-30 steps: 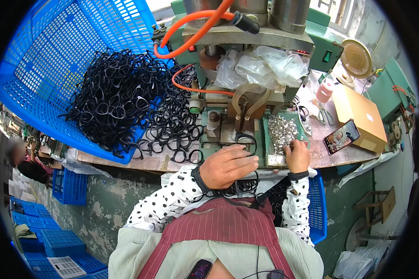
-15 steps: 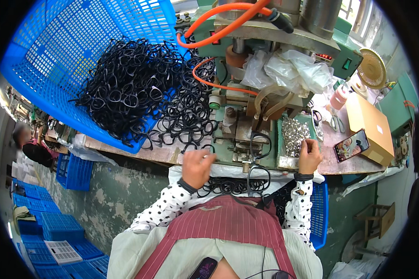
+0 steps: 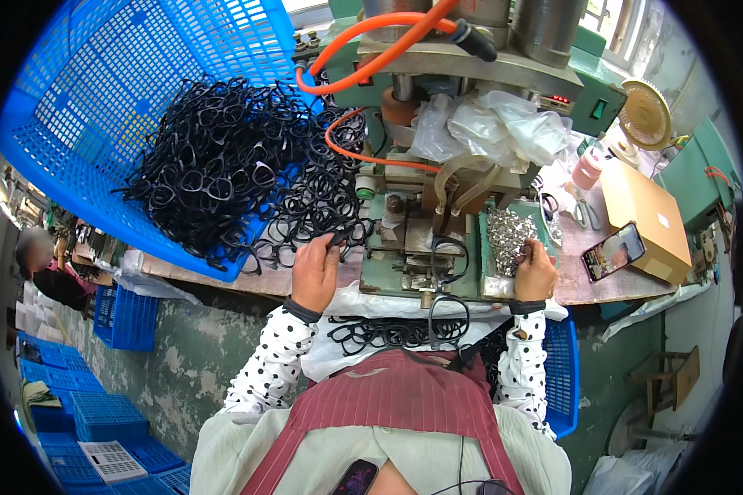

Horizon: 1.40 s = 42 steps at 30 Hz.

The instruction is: The person repeatedly picks up black eyeglass frames from a blue basket, places them into a press machine, and adds small metal components from a tray. The person operates the machine to attach the components to the frames and then removes the assembled glasses.

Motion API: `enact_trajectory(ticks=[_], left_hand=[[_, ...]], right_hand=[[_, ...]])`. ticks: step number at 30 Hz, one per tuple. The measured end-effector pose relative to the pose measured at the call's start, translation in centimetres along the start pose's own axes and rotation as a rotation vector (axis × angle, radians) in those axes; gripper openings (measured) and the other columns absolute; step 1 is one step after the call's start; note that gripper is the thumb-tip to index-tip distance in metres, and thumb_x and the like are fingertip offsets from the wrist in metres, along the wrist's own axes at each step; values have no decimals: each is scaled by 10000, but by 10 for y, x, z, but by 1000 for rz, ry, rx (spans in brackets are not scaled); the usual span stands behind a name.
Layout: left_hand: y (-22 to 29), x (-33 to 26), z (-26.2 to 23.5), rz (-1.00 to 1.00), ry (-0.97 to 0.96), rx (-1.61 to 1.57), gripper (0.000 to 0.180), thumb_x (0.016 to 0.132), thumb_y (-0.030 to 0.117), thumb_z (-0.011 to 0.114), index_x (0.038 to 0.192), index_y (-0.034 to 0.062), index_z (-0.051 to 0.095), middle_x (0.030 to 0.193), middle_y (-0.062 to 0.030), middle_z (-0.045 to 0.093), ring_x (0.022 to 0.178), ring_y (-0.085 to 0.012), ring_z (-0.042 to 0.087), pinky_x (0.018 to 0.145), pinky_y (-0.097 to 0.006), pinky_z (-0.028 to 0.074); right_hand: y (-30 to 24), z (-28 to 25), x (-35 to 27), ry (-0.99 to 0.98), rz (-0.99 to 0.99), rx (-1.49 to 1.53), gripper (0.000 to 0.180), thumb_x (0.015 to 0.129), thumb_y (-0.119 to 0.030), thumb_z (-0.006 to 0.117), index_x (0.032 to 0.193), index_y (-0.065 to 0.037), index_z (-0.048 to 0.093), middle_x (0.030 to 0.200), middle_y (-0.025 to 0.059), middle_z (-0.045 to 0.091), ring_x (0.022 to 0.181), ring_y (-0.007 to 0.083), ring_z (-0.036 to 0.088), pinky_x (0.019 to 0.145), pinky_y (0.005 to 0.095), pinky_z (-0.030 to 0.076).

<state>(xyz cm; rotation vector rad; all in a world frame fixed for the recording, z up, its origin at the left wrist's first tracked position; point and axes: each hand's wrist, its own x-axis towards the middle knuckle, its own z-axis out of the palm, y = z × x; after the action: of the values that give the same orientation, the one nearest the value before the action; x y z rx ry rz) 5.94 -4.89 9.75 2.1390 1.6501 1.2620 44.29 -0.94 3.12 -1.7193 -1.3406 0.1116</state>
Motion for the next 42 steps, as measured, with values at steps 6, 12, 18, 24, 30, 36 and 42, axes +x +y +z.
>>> enact_trajectory(ticks=[6, 12, 18, 24, 30, 36, 42], left_hand=[[73, 30, 12, 586, 84, 33, 501, 663, -22, 595, 1156, 65, 605, 1015, -51, 650, 920, -244, 601, 935, -448, 393], [105, 37, 35, 803, -69, -142, 534, 643, 29, 650, 1176, 67, 624, 1083, -53, 644, 950, -239, 612, 928, -446, 445], [102, 34, 45, 818, -112, -259, 536, 643, 12, 656, 1177, 50, 619, 1061, -75, 632, 877, -257, 591, 888, -448, 463], [105, 22, 37, 857, -87, -291, 484, 684, 41, 670, 1165, 37, 618, 1044, -83, 663, 858, -247, 615, 852, -434, 466], [109, 29, 32, 904, -109, -323, 403, 744, 61, 659, 1143, 16, 624, 1071, -94, 675, 914, -249, 639, 902, -446, 463], [96, 40, 51, 929, -278, -351, 478, 726, 1, 660, 1198, 13, 586, 1201, -124, 636, 1017, -283, 623, 958, -480, 460], [91, 40, 53, 948, -309, -320, 527, 703, 37, 680, 1218, 19, 571, 1222, -120, 624, 1029, -290, 612, 963, -485, 459]], right_hand=[[-70, -2, 7, 17, -134, 261, 100, 767, -33, 710, 846, -94, 720, 769, 64, 673, 702, 194, 623, 632, 304, 480], [-144, -31, 1, -344, -11, 723, 179, 751, 7, 701, 925, -19, 735, 847, 109, 692, 728, 172, 607, 671, 269, 471], [-156, -20, -5, -255, -109, 539, 242, 723, -33, 729, 962, -23, 699, 827, 87, 690, 689, 128, 580, 589, 257, 432], [-176, 5, -12, -172, 7, 852, 386, 725, -10, 749, 1049, -7, 539, 764, 49, 654, 586, 52, 487, 529, 205, 366], [-165, 21, -17, -72, -52, 878, 387, 716, -6, 754, 1051, -13, 559, 842, 62, 656, 642, 110, 566, 551, 246, 408], [-64, -5, 26, 234, -178, -273, 360, 737, -180, 776, 1058, -105, 630, 912, 61, 678, 839, 290, 605, 762, 413, 464], [-30, -13, 9, -54, -177, -453, 253, 707, -252, 790, 913, -146, 690, 1077, 36, 650, 1097, 262, 525, 904, 520, 382]])
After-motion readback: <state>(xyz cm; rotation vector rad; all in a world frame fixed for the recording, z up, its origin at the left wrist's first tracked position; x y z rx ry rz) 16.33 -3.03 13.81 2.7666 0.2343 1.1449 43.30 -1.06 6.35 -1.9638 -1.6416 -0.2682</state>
